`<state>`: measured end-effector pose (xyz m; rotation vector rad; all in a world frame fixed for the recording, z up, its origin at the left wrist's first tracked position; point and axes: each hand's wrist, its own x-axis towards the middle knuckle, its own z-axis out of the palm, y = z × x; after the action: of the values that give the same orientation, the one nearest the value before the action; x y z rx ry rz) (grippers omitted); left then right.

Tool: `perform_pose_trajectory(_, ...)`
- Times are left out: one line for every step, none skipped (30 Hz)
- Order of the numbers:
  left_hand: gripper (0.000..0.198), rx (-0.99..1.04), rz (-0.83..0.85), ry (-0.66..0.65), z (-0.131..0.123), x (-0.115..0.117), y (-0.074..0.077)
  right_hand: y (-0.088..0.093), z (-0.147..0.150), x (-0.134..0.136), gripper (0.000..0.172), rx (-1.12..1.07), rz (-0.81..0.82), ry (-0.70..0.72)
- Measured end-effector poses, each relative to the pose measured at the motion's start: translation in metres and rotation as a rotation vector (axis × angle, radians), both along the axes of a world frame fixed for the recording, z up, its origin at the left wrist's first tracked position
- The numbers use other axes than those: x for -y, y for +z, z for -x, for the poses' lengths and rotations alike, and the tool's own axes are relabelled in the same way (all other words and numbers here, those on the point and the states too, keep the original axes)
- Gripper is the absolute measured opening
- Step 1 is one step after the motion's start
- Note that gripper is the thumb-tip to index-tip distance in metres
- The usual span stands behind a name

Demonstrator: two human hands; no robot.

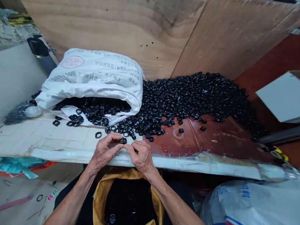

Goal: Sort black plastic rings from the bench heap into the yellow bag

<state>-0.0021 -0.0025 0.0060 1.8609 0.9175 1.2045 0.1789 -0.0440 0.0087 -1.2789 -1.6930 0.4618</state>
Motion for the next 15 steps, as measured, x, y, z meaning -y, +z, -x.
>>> perform_pose_trajectory(0.018,-0.004,0.002,0.001,0.0003,-0.0002,-0.0004,0.0009,-0.0004,0.0,0.032,-0.009,-0.003,-0.019)
perform_pose_trajectory(0.018,-0.008,0.002,0.0,0.0004,-0.0004,-0.0005,0.0015,-0.0006,0.0002,0.026,-0.034,-0.005,-0.034)
perform_pose_trajectory(0.018,-0.012,0.003,-0.003,0.0005,-0.0004,-0.0005,0.002,-0.0007,0.0005,0.018,-0.066,-0.003,-0.03)
perform_pose_trajectory(0.017,-0.015,0.006,-0.005,0.0004,-0.0004,-0.0003,0.0024,-0.0007,0.0008,0.014,-0.088,0.002,-0.012)
perform_pose_trajectory(0.017,-0.013,0.008,-0.006,0.0002,-0.0002,0.0,0.0027,-0.0007,0.0011,0.013,-0.092,0.009,0.012)
perform_pose_trajectory(0.017,-0.009,0.008,-0.006,0.0,0.0001,0.0006,0.003,-0.0005,0.0013,0.013,-0.087,0.012,0.023)
perform_pose_trajectory(0.018,-0.005,0.008,-0.007,-0.0002,0.0004,0.0013,0.0032,-0.0003,0.0013,0.016,-0.079,0.011,0.018)
perform_pose_trajectory(0.018,0.0,0.007,-0.011,-0.0002,0.0006,0.0023,0.0033,-0.0001,0.0011,0.017,-0.081,0.006,0.004)
perform_pose_trajectory(0.017,0.001,0.008,-0.018,-0.0001,0.0008,0.0034,0.0032,0.0002,0.0005,0.014,-0.095,-0.003,-0.003)
perform_pose_trajectory(0.017,0.0,0.009,-0.03,0.0002,0.0009,0.0046,0.003,0.0005,-0.0003,0.01,-0.115,-0.01,0.006)
perform_pose_trajectory(0.017,-0.006,0.012,-0.046,0.0005,0.0008,0.0059,0.0025,0.0009,-0.0014,0.012,-0.137,-0.015,0.025)
perform_pose_trajectory(0.016,-0.017,0.015,-0.063,0.0008,0.0007,0.0072,0.0018,0.0014,-0.0025,0.016,-0.152,-0.013,0.046)
perform_pose_trajectory(0.016,-0.029,0.015,-0.082,0.001,0.0006,0.0081,0.001,0.0019,-0.0033,0.016,-0.158,-0.002,0.062)
perform_pose_trajectory(0.016,-0.043,0.011,-0.098,0.001,0.0008,0.0088,0.0002,0.0025,-0.0036,0.015,-0.163,0.013,0.061)
perform_pose_trajectory(0.015,-0.06,0.001,-0.112,0.0008,0.0016,0.0092,-0.0004,0.0031,-0.0031,0.014,-0.168,0.036,0.05)
